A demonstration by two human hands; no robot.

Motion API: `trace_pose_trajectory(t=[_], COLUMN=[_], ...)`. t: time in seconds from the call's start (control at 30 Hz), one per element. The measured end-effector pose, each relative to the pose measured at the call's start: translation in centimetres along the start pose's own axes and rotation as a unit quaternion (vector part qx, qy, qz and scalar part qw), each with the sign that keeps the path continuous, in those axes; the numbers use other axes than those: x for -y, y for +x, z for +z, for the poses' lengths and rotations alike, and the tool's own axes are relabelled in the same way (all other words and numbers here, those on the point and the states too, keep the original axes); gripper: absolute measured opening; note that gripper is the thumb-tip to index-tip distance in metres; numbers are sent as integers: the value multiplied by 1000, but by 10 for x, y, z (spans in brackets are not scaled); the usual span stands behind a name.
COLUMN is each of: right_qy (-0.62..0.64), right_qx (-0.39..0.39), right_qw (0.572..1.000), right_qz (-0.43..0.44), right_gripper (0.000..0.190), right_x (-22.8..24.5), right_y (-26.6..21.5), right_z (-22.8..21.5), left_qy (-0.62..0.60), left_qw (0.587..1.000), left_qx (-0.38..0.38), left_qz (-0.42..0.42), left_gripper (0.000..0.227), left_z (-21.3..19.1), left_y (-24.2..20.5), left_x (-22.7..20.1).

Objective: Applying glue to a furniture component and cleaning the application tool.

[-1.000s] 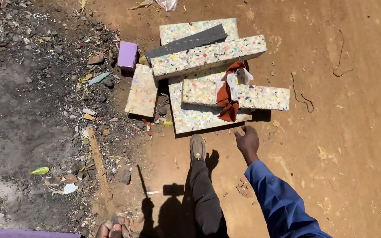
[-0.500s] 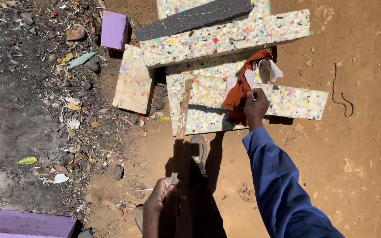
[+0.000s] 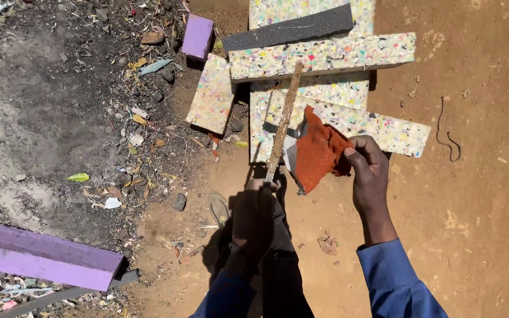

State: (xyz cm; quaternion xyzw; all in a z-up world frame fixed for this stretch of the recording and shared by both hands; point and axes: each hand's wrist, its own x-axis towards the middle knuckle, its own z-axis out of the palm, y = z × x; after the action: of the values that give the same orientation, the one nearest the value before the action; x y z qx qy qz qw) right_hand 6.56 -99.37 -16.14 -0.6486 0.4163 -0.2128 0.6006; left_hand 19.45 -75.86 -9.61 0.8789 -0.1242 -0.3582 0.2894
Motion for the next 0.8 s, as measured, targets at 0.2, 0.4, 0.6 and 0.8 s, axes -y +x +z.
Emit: trace_pose_trajectory(t=[0.2,0.4,0.6,0.8], right_qy=[217,347,173,-22], right_qx=[0,0,90,77], right_qw=[967,907,956,862], right_qz=[130,237,221,501], right_gripper=[16,42,57,12], right_x=[64,67,86,177], right_y=[-57,-87,-95,-65], right_z=[105,157,176,204], left_qy=[-79,-81,-104,79], left_qw=[995,987,971,980], left_qx=[-28,-70,-45,47], left_qz=[-45,-121,-210,-176], left_gripper=[28,32,26,45], left_z=[33,10,-15,2], left_y=[12,-1,6,15], left_x=[83,67,53,95])
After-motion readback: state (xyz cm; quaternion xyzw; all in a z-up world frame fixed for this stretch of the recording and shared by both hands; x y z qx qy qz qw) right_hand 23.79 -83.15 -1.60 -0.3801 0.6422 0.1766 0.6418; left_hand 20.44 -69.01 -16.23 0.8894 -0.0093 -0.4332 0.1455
